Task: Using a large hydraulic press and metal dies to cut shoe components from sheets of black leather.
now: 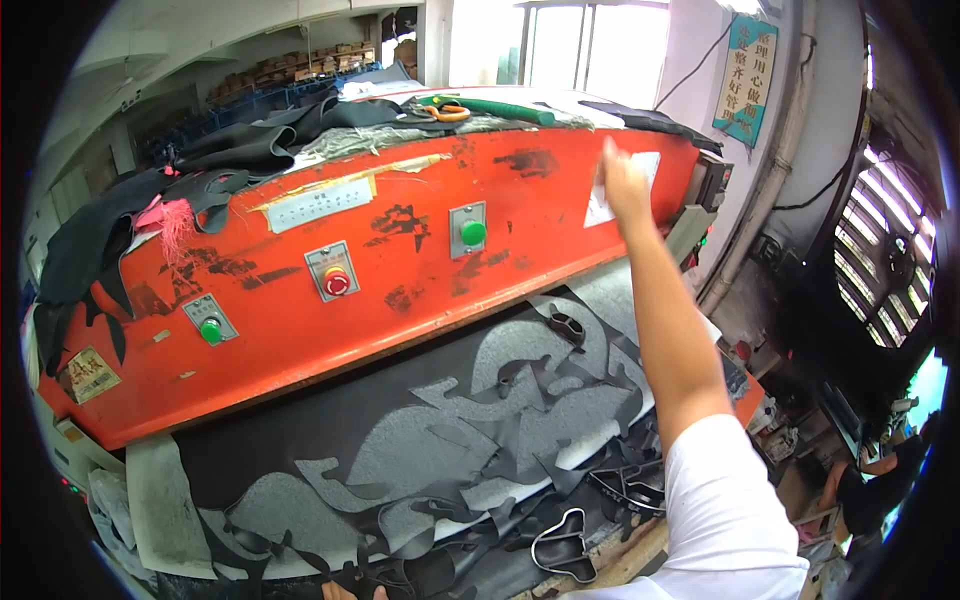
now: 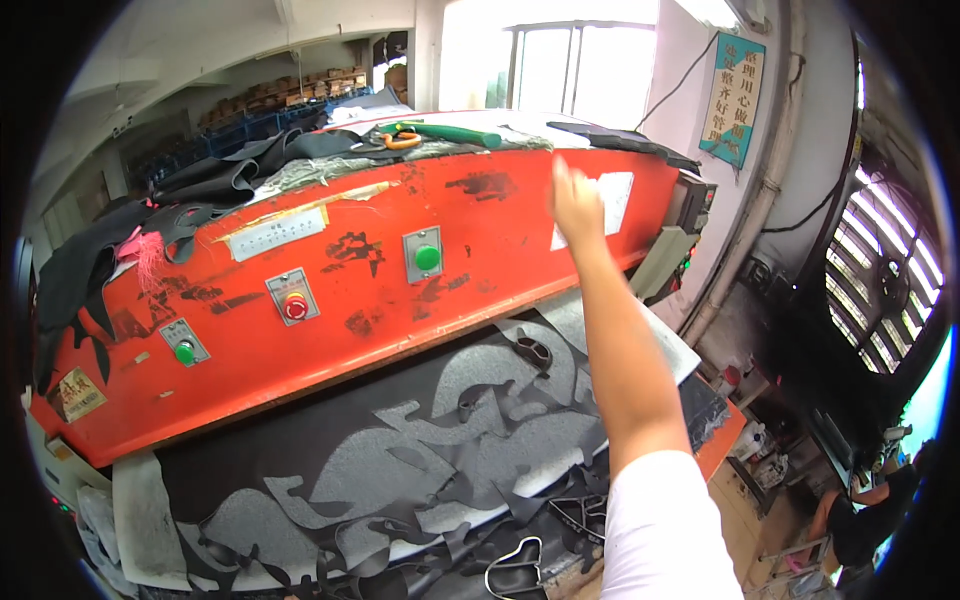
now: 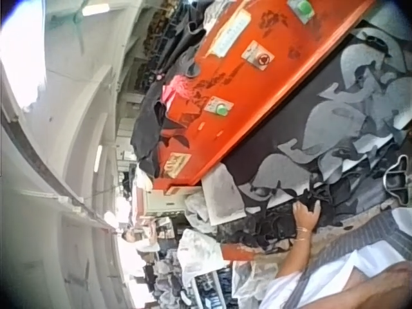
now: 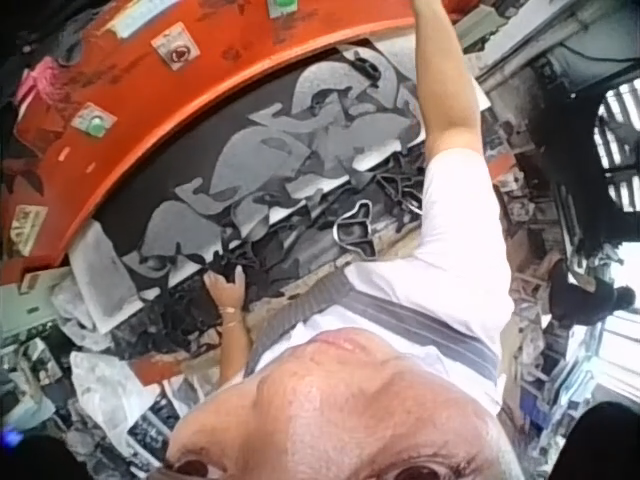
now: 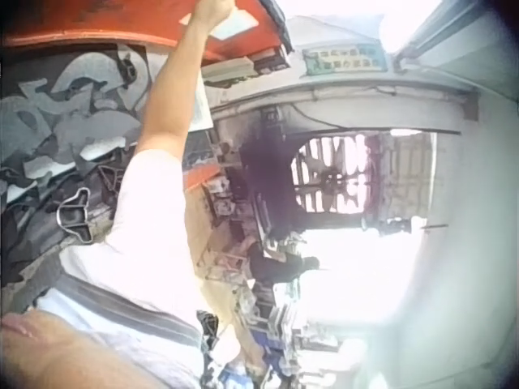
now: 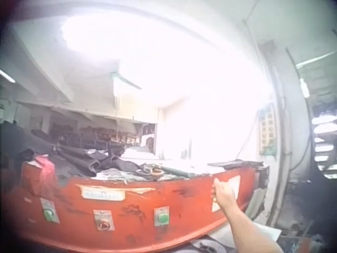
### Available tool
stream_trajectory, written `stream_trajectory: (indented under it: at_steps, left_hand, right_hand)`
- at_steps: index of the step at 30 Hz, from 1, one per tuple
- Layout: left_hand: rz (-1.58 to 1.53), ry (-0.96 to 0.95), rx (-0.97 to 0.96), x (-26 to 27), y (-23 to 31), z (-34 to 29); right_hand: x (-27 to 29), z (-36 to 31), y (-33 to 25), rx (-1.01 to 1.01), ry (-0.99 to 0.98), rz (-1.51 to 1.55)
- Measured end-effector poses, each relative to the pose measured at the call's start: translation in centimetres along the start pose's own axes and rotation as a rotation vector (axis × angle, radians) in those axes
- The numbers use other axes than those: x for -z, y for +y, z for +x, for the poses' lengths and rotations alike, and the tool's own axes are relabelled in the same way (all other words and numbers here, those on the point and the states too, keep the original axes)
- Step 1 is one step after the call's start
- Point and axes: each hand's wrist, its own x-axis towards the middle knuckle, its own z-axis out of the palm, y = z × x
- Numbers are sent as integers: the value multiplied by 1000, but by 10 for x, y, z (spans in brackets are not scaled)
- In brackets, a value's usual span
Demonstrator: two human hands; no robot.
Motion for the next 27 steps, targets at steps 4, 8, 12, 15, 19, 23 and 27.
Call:
stream_trajectory:
  at_steps: [4,8,12,15,19,23,27]
  left_hand:
    - [-2,-49,22,-1,2,3]
    - [-48,2,-90,-10,0,12]
    - [-86,72,-117,-17,-4,18]
    - [-13,91,-117,-18,-18,11]
    - [-48,31,-55,-14,5,18]
    - [139,101,-68,-24,-7,13]
    - [-105,62,2,-20,12,16]
  right_hand:
    - [33,86,-124,-917,-535,781]
    - [-13,88,-137,-849,-745,921]
    - [-7,64,-137,-835,-507,1323]
    - [22,-11,-122,-629,-424,1283]
    - [98,-126,-79,-363,-433,785]
    - [135,-250,-60,-578,-219,344]
    - [137,-329,-38,-770,-588,27]
